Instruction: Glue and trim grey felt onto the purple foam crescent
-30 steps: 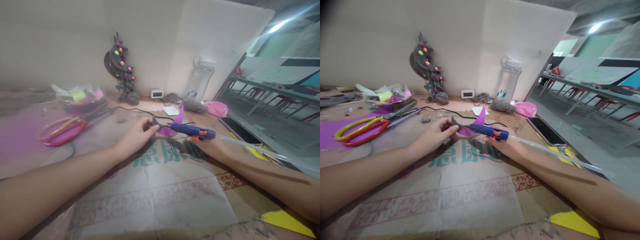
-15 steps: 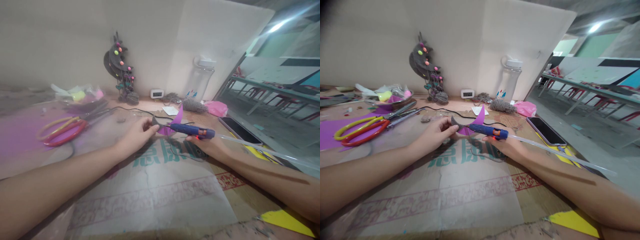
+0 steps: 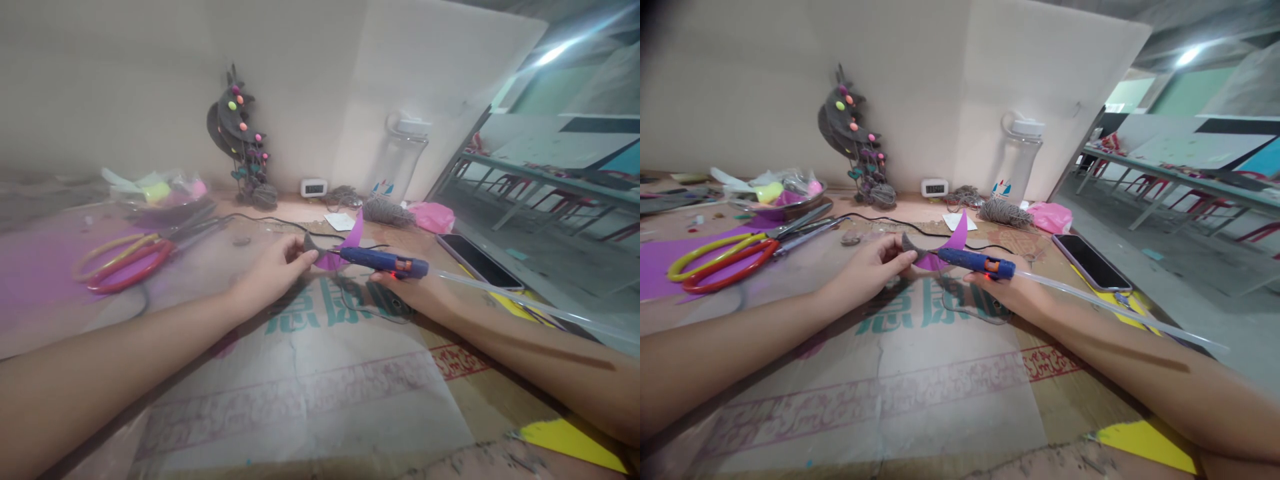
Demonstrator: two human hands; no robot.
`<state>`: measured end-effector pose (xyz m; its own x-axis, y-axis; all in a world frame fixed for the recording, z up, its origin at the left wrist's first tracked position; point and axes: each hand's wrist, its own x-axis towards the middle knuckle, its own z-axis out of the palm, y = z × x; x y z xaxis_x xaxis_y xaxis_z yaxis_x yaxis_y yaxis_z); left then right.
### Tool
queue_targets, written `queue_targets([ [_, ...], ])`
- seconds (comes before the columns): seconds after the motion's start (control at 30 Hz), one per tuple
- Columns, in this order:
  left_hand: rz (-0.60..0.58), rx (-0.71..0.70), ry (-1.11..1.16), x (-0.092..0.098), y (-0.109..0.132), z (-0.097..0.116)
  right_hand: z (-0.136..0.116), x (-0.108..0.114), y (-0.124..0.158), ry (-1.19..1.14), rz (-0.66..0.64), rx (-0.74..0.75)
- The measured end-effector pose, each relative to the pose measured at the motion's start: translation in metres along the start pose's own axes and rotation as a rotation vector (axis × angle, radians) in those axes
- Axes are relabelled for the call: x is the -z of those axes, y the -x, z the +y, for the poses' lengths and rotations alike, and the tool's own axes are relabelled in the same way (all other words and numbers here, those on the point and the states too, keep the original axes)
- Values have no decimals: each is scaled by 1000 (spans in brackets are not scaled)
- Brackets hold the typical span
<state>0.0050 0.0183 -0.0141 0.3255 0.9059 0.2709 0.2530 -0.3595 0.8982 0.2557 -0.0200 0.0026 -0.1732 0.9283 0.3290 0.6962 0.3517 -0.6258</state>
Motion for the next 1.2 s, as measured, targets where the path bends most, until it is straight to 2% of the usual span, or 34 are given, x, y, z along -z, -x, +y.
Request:
queue_targets([
  [0.23, -18, 10, 29, 0, 0, -1, -2, 3, -2, 49, 29, -2],
  [0.43, -12, 4, 42, -1, -2, -7, 1, 23, -16, 14, 251, -12],
  [0.5, -23, 0, 29, -1, -2, -8, 9, 31, -27, -56, 275, -41],
  [0.63, -66, 35, 21, -2, 1, -3, 34, 42, -58, -70, 259, -124],
  [0.73, -88, 38, 46, -1, 2, 1, 48, 41, -87, 103, 151, -216],
  [0.9, -86, 49, 33, 0, 2, 0, 59, 29, -123, 160, 59, -194],
  [1.03, -90, 30, 35, 0, 2, -2, 68, 21, -133, 263, -11, -206],
  [1.2, -101, 59, 90, -1, 2, -1, 67, 23, -129, 415, -50, -191],
])
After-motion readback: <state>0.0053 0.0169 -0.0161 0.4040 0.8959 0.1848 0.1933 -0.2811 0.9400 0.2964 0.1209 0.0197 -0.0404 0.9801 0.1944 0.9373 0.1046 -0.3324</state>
